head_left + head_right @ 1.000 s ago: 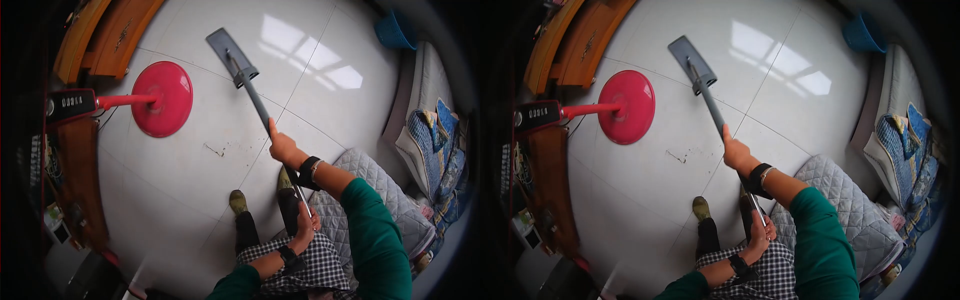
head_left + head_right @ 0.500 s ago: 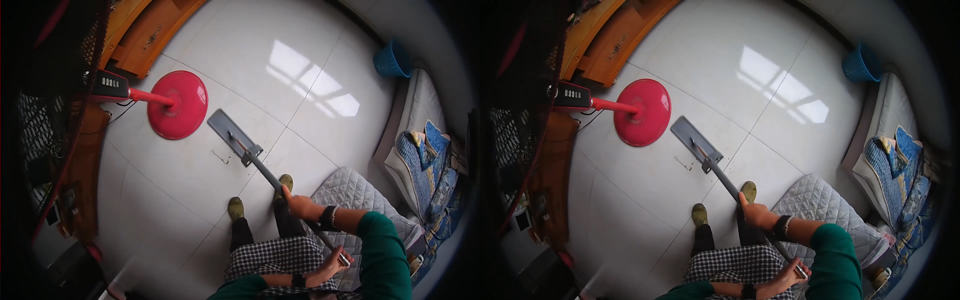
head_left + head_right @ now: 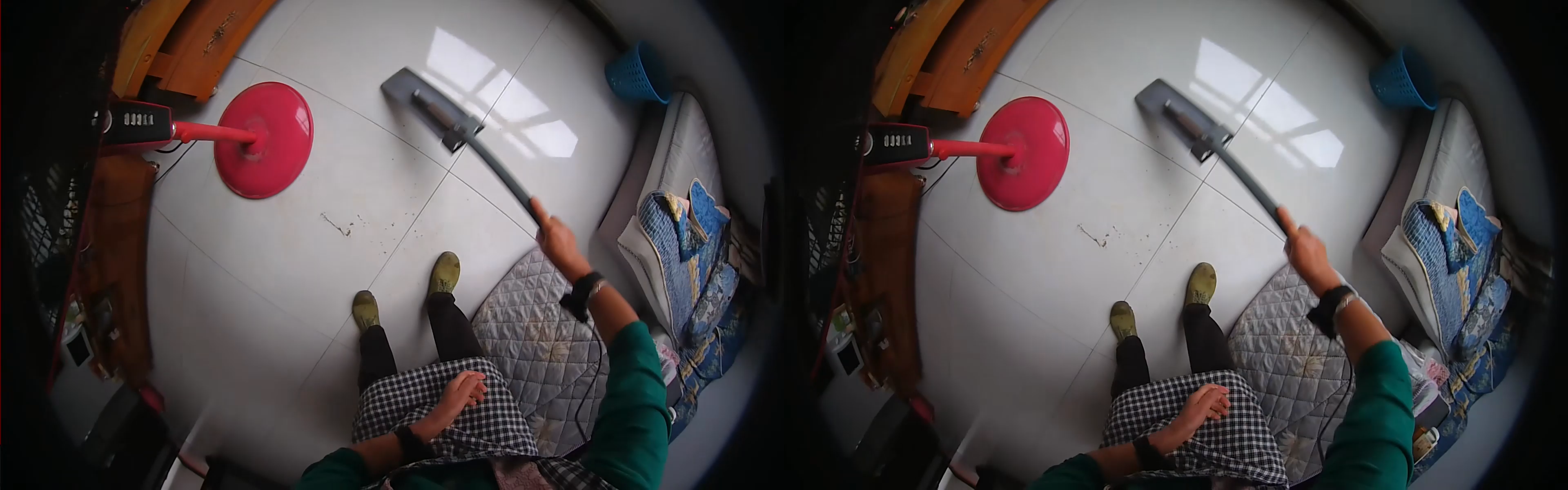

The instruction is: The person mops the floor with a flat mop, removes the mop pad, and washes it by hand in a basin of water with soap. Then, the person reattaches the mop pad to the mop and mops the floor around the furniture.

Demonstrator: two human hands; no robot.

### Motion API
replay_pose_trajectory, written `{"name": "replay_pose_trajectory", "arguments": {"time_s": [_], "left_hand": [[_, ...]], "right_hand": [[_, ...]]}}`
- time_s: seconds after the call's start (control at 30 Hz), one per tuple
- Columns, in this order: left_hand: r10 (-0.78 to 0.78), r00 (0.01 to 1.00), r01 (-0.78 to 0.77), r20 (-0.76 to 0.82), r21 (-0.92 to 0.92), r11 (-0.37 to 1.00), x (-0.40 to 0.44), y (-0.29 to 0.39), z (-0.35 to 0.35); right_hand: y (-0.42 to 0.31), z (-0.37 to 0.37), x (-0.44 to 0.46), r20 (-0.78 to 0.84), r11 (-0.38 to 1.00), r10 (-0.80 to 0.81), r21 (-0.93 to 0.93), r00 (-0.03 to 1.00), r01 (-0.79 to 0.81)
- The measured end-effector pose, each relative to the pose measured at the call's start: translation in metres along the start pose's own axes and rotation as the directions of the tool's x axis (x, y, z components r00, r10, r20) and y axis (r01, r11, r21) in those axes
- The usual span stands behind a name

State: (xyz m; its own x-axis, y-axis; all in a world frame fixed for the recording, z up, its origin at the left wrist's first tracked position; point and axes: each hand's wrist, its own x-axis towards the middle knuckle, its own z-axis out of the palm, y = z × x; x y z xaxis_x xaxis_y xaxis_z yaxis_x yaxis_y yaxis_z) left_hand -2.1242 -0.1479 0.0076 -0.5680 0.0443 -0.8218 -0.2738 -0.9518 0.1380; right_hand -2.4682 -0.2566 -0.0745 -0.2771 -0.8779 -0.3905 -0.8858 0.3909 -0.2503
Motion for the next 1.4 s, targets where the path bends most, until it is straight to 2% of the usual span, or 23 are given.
{"name": "replay_pose_trajectory", "arguments": {"time_s": [0.1, 0.23, 0.33, 0.37, 0.43, 0.57, 0.63, 0.7, 0.83, 0.97, 1.07, 1.13, 1.17, 1.23, 1.27, 1.33, 1.37, 1.4], "left_hand": [[0.033, 0.999, -0.033, -0.009, 0.0, 0.999, 0.006, -0.006, -0.005], [0.036, 0.999, -0.037, -0.024, -0.046, 0.998, 0.003, -0.01, -0.016], [0.009, 0.991, -0.021, -0.137, -0.091, 0.996, -0.01, -0.011, -0.025], [0.005, 0.992, -0.016, -0.127, -0.087, 0.996, -0.013, -0.01, -0.03], [-0.021, 0.986, 0.002, -0.163, -0.115, 0.993, -0.02, -0.01, -0.041], [0.025, 0.977, -0.055, -0.213, -0.135, 0.989, -0.042, -0.005, -0.065], [0.002, 0.977, -0.036, -0.213, -0.158, 0.987, -0.057, -0.006, -0.08], [0.094, 0.974, -0.122, -0.208, -0.122, 0.985, -0.076, -0.007, -0.097], [0.085, 0.953, -0.111, -0.291, -0.071, 0.991, -0.109, -0.018, -0.139], [0.042, 0.915, -0.05, -0.401, -0.009, 0.999, -0.13, -0.041, -0.18], [0.068, 0.921, -0.057, -0.383, 0.039, 0.998, -0.143, -0.053, -0.19], [0.048, 0.946, -0.015, -0.321, 0.103, 0.995, -0.145, -0.064, -0.19], [0.052, 0.952, -0.014, -0.301, 0.125, 0.992, -0.144, -0.065, -0.185], [-0.016, 0.972, 0.058, -0.235, 0.172, 0.983, -0.142, -0.072, -0.169], [-0.059, 0.982, 0.097, -0.179, 0.213, 0.972, -0.139, -0.079, -0.165], [-0.071, 0.987, 0.108, -0.143, 0.274, 0.956, -0.133, -0.101, -0.151], [-0.069, 0.991, 0.102, -0.113, 0.317, 0.943, -0.129, -0.111, -0.144], [-0.11, 0.992, 0.123, -0.058, 0.319, 0.94, -0.123, -0.129, -0.144]], "right_hand": [[0.039, -0.001, 0.05, -0.094, 0.995, 0.085, -0.051, 0.992, -0.09], [0.043, 0.014, 0.05, 0.03, 0.978, 0.195, -0.076, 0.98, -0.192], [0.025, 0.053, 0.017, 0.121, 0.97, 0.242, 0.001, 0.963, -0.244], [0.02, 0.072, 0.008, 0.153, 0.965, 0.264, -0.039, 0.952, -0.261], [-0.001, 0.092, -0.017, 0.201, 0.96, 0.278, -0.029, 0.939, -0.278], [-0.058, 0.109, -0.05, 0.257, 0.945, 0.318, -0.008, 0.913, -0.327], [-0.079, 0.109, -0.064, 0.273, 0.956, 0.274, 0.031, 0.922, -0.293], [-0.102, 0.107, -0.083, 0.27, 0.956, 0.275, 0.026, 0.923, -0.292], [-0.142, 0.117, -0.132, 0.415, 0.965, 0.255, -0.058, 0.873, -0.254], [-0.191, 0.146, -0.182, 0.516, 0.968, 0.203, 0.022, 0.832, -0.25], [-0.237, 0.147, -0.204, 0.591, 0.961, 0.184, 0.06, 0.785, -0.271], [-0.259, 0.168, -0.226, 0.514, 0.926, 0.141, 0.233, 0.846, -0.296], [-0.269, 0.168, -0.227, 0.53, 0.883, 0.201, 0.265, 0.824, -0.386], [-0.278, 0.178, -0.241, 0.405, 0.811, 0.235, 0.419, 0.884, -0.408], [-0.284, 0.182, -0.25, 0.397, 0.804, 0.252, 0.422, 0.883, -0.419], [-0.293, 0.192, -0.274, 0.251, 0.735, 0.384, 0.5, 0.888, -0.459], [-0.289, 0.198, -0.28, 0.243, 0.727, 0.393, 0.508, 0.887, -0.462], [-0.283, 0.206, -0.287, 0.213, 0.686, 0.504, 0.49, 0.837, -0.538]]}}
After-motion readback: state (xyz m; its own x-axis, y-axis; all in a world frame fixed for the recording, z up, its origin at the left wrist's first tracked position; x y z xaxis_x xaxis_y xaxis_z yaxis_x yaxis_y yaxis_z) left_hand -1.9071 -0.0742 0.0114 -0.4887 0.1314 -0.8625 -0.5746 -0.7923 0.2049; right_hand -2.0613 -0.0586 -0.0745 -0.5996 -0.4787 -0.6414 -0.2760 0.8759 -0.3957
